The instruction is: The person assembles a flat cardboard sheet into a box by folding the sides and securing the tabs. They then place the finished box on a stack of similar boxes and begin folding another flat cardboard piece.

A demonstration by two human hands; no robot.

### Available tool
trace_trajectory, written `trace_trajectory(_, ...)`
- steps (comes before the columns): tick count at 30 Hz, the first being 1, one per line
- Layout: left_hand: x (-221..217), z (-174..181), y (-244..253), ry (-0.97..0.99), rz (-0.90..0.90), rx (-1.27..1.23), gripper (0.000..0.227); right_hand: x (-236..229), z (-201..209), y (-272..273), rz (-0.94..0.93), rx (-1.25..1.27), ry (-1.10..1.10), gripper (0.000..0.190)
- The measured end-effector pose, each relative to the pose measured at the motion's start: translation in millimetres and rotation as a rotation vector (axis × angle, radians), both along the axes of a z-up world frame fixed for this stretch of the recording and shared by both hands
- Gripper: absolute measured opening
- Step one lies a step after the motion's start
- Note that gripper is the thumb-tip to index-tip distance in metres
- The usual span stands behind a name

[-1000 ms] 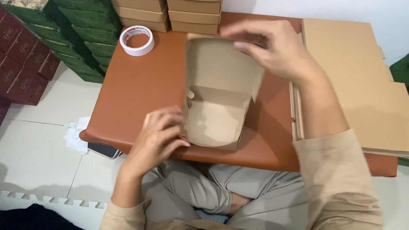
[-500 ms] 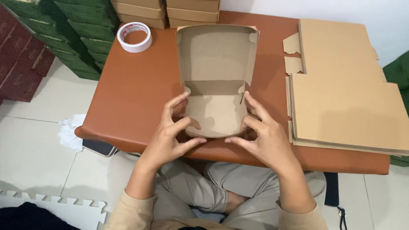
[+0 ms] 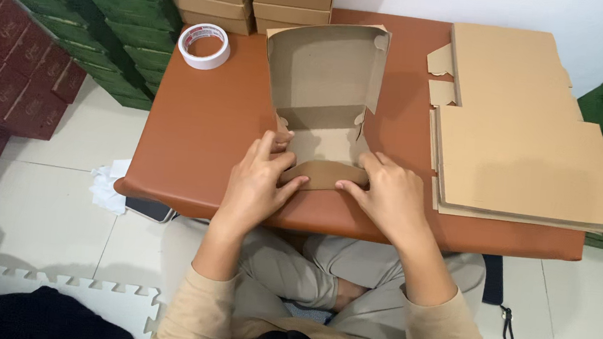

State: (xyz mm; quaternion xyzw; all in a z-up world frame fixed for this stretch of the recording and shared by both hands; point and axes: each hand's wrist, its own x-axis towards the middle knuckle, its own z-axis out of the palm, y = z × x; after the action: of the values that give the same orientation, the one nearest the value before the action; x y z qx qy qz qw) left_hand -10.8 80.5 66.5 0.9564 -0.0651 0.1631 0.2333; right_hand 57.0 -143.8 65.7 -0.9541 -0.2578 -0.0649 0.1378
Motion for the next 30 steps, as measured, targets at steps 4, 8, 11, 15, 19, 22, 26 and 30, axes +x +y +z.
trace_trajectory(4,1.3,-4.2,-1.6,0.007,0.014,0.042,0.024,0.0,1.4,5.2,-0.038,-0.046,0.006,0.038)
trace_trajectory(8,-1.1,-8.1,-1.1,-0.008,0.009,0.055,0.026,-2.3,7.1,6.6,-0.025,-0.066,0.007,0.038)
trace_trajectory(11,-8.2,-3.7,1.5,-0.025,0.004,-0.050,0.036,-4.1,8.4,5.2,-0.017,-0.066,0.003,0.038)
trace_trajectory(15,-6.5,-23.8,16.5,-0.031,-0.022,-0.211,0.051,2.4,8.3,0.8,0.024,-0.079,0.056,0.034)
trace_trajectory(19,-4.8,-22.6,20.8,-0.003,-0.060,-0.209,0.049,6.4,17.2,0.2,0.052,-0.116,0.089,0.032)
trace_trajectory(22,-1.7,-15.6,21.6,0.011,-0.048,-0.138,0.049,13.0,20.8,2.3,0.066,-0.181,0.128,0.030)
trace_trajectory(26,-1.6,-22.1,24.4,0.034,-0.034,-0.163,0.050,12.5,18.8,3.7,0.055,-0.200,0.136,0.028)
trace_trajectory(30,-6.4,-20.1,26.2,0.041,-0.049,-0.189,0.056,-6.1,35.7,3.2,0.050,-0.129,0.160,0.039)
